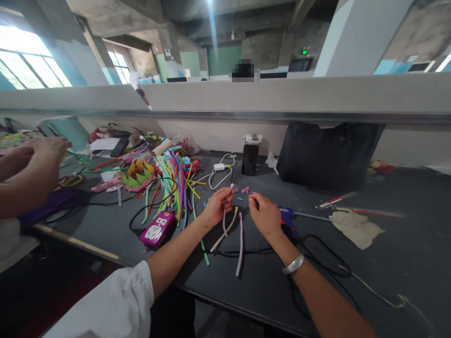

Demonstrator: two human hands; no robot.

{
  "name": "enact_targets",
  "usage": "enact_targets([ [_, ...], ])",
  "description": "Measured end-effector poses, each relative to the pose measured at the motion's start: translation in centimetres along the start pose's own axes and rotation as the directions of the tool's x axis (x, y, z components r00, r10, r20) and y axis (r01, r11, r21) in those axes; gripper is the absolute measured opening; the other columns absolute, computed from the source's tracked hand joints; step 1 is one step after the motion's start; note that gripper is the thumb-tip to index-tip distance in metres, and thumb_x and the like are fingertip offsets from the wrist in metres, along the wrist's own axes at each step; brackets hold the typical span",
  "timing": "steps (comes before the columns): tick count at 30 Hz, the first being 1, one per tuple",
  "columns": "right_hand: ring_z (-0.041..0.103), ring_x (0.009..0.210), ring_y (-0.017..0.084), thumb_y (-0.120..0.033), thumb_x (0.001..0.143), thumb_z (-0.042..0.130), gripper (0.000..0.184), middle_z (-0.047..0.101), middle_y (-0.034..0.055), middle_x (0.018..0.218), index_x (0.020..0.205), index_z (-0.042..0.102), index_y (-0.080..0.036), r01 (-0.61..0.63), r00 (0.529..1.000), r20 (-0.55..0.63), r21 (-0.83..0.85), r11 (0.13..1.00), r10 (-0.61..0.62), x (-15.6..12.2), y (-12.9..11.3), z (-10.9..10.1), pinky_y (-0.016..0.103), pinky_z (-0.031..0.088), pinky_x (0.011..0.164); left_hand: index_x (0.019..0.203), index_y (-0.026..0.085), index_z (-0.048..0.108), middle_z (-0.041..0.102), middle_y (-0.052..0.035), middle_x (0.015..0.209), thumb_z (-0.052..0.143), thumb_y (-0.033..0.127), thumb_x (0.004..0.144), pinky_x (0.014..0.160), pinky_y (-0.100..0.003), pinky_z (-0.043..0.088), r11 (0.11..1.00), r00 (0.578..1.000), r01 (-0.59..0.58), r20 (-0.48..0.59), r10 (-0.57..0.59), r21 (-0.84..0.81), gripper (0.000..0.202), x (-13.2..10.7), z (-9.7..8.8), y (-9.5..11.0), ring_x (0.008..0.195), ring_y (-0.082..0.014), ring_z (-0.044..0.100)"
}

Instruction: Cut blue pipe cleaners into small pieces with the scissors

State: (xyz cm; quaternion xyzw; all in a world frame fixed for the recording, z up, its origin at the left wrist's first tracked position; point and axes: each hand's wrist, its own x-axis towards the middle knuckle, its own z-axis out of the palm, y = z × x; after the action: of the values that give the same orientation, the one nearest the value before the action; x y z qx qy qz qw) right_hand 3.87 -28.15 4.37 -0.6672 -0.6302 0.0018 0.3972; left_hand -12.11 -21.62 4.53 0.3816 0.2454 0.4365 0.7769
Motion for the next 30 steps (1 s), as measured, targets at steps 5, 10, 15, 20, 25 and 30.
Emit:
enact_targets([
  [5,0.065,0.073,0.017,-0.035,0.084,0.050,0.024,0.072,0.0028,0.083,0.091,0.069,-0.023,-0.046,0.978,0.202,-0.058,0.997,0.057,1.5,-0.1,-3.1,0.027,0.044,0.067,0.076,0.015,0.052,0.039,0.0073,0.055,0.071,0.037,0.070,0.039,-0.018,0.019,0.998,0.999,0.049,-0.007,-0.049,0.029,0.030,0.2,-0.3,-0.5,0.039,-0.0023,0.029],
  [10,0.064,0.066,0.022,-0.050,0.082,0.052,0.030,0.070,0.0051,0.072,0.078,0.068,-0.025,-0.089,0.944,0.263,-0.372,0.924,0.197,0.3,3.0,-7.9,0.031,0.038,0.057,0.077,0.015,0.053,0.039,0.0076,0.053,0.072,0.037,0.069,0.039,-0.018,0.017,0.997,0.998,0.061,-0.036,-0.060,0.036,0.030,0.3,-0.5,-0.5,0.039,-0.0023,0.028],
  [15,0.062,0.060,0.027,-0.074,0.077,0.043,0.057,0.066,0.0108,0.068,0.064,0.063,-0.022,-0.193,0.907,0.215,-0.554,0.810,0.363,-2.8,6.1,-9.6,0.034,0.037,0.052,0.075,0.015,0.052,0.037,0.0079,0.052,0.072,0.036,0.069,0.039,-0.018,0.015,0.996,0.996,0.079,-0.055,-0.076,0.045,0.030,0.5,-0.6,-0.6,0.039,-0.0026,0.028],
  [20,0.065,0.066,0.027,-0.080,0.072,0.041,0.062,0.068,0.0121,0.079,0.065,0.060,-0.021,-0.190,0.876,0.308,-0.489,0.852,0.372,-3.7,5.9,-8.0,0.035,0.042,0.056,0.076,0.015,0.052,0.038,0.0074,0.054,0.070,0.036,0.071,0.039,-0.018,0.018,0.996,0.997,0.069,-0.031,-0.068,0.055,0.028,0.7,-0.8,-0.8,0.040,-0.0027,0.029],
  [25,0.066,0.074,0.031,-0.074,0.074,0.045,0.057,0.068,0.0142,0.081,0.078,0.058,-0.019,-0.237,0.863,0.266,-0.536,0.810,0.429,-3.5,6.3,-6.5,0.036,0.043,0.057,0.076,0.015,0.052,0.038,0.0073,0.054,0.069,0.036,0.072,0.039,-0.018,0.018,0.996,0.997,0.072,-0.022,-0.070,0.059,0.027,0.6,-0.8,-0.7,0.040,-0.0028,0.030],
  [30,0.066,0.075,0.027,-0.049,0.073,0.058,0.030,0.068,0.0107,0.077,0.077,0.060,-0.019,-0.289,0.856,0.285,-0.429,0.856,0.432,-3.0,7.3,-6.4,0.032,0.044,0.059,0.077,0.015,0.053,0.038,0.0074,0.053,0.069,0.036,0.072,0.039,-0.018,0.019,0.995,0.998,0.067,-0.016,-0.066,0.069,0.027,0.5,-0.6,-0.6,0.040,-0.0033,0.030],
])
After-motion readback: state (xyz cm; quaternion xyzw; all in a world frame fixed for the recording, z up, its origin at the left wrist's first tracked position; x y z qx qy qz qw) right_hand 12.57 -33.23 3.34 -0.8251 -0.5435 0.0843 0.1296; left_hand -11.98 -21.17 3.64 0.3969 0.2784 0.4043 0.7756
